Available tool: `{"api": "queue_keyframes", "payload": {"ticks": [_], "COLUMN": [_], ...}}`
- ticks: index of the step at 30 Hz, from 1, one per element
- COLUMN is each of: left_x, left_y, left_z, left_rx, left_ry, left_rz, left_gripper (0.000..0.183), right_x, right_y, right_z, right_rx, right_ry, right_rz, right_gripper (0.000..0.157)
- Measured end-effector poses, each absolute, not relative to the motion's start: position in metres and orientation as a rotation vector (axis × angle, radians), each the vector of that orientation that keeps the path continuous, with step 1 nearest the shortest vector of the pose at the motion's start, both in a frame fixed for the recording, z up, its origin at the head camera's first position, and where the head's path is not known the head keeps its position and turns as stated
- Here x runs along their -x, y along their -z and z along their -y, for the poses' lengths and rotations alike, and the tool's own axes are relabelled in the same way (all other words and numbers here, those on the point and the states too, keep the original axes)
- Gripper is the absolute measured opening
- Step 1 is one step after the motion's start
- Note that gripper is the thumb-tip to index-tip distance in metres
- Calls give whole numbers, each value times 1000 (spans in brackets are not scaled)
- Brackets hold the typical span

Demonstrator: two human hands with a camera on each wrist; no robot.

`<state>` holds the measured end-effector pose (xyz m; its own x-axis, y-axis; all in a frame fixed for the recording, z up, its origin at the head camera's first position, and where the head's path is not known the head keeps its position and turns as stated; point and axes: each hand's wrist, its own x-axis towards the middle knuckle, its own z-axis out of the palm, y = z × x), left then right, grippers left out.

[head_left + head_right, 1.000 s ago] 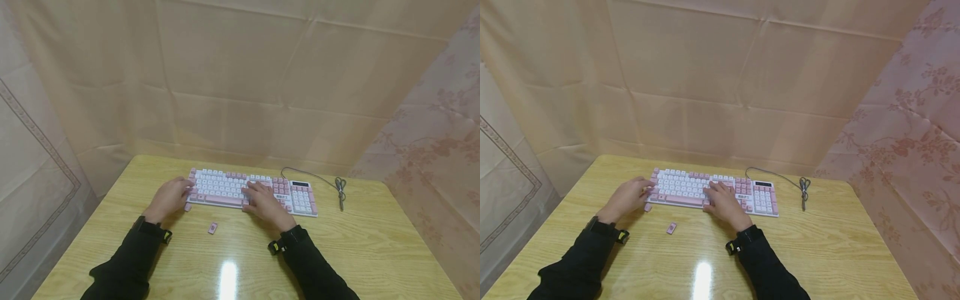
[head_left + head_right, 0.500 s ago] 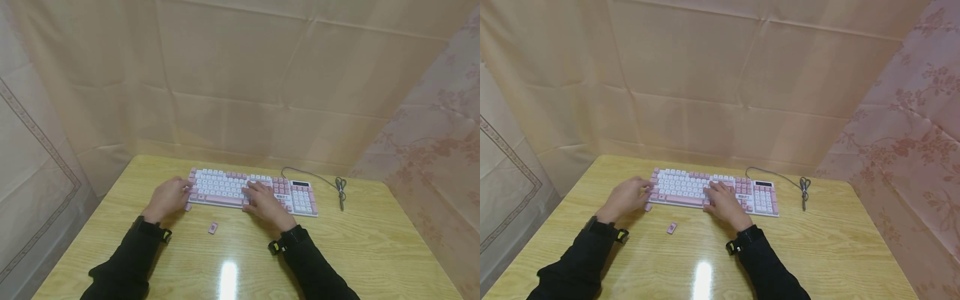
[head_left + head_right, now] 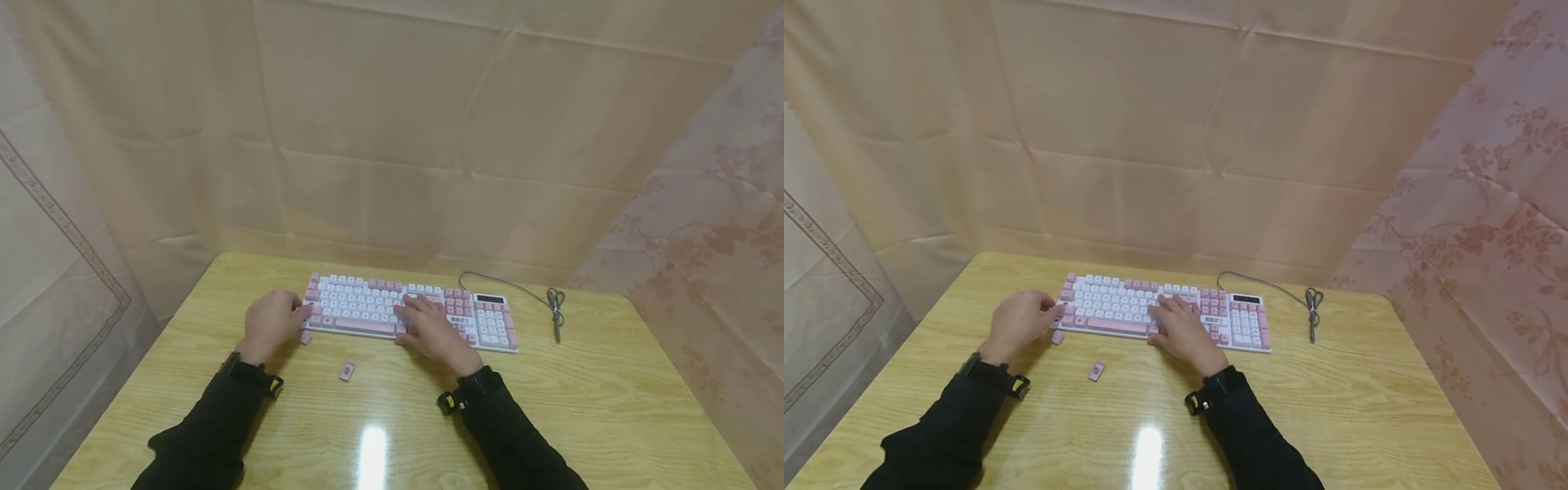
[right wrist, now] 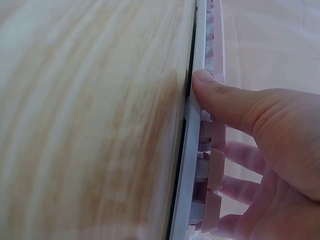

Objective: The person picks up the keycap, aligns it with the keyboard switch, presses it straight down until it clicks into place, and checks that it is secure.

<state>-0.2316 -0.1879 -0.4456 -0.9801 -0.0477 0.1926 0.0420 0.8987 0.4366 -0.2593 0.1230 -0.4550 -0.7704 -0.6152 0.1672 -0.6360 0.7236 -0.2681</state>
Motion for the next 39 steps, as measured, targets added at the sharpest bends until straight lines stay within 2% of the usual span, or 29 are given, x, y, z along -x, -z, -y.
{"api": "queue_keyframes", "payload": {"ticks": [15, 22, 39], "left_x": [232, 230, 233], "left_y": [449, 449, 447], "left_z": [178, 174, 173], "left_rx": [-28, -151, -250], "left_ry": [521, 619, 680], "left_rz": [2791, 2799, 2818], "left_gripper": [50, 45, 44], "right_x": [260, 260, 261], "right_y": [453, 455, 456], "right_z": [-121, -122, -123], "right_rx": [-1045, -1065, -1035], "right_ry": [-476, -495, -486], "right_rz": [2840, 2834, 2854], "right_gripper": [62, 61, 62]}}
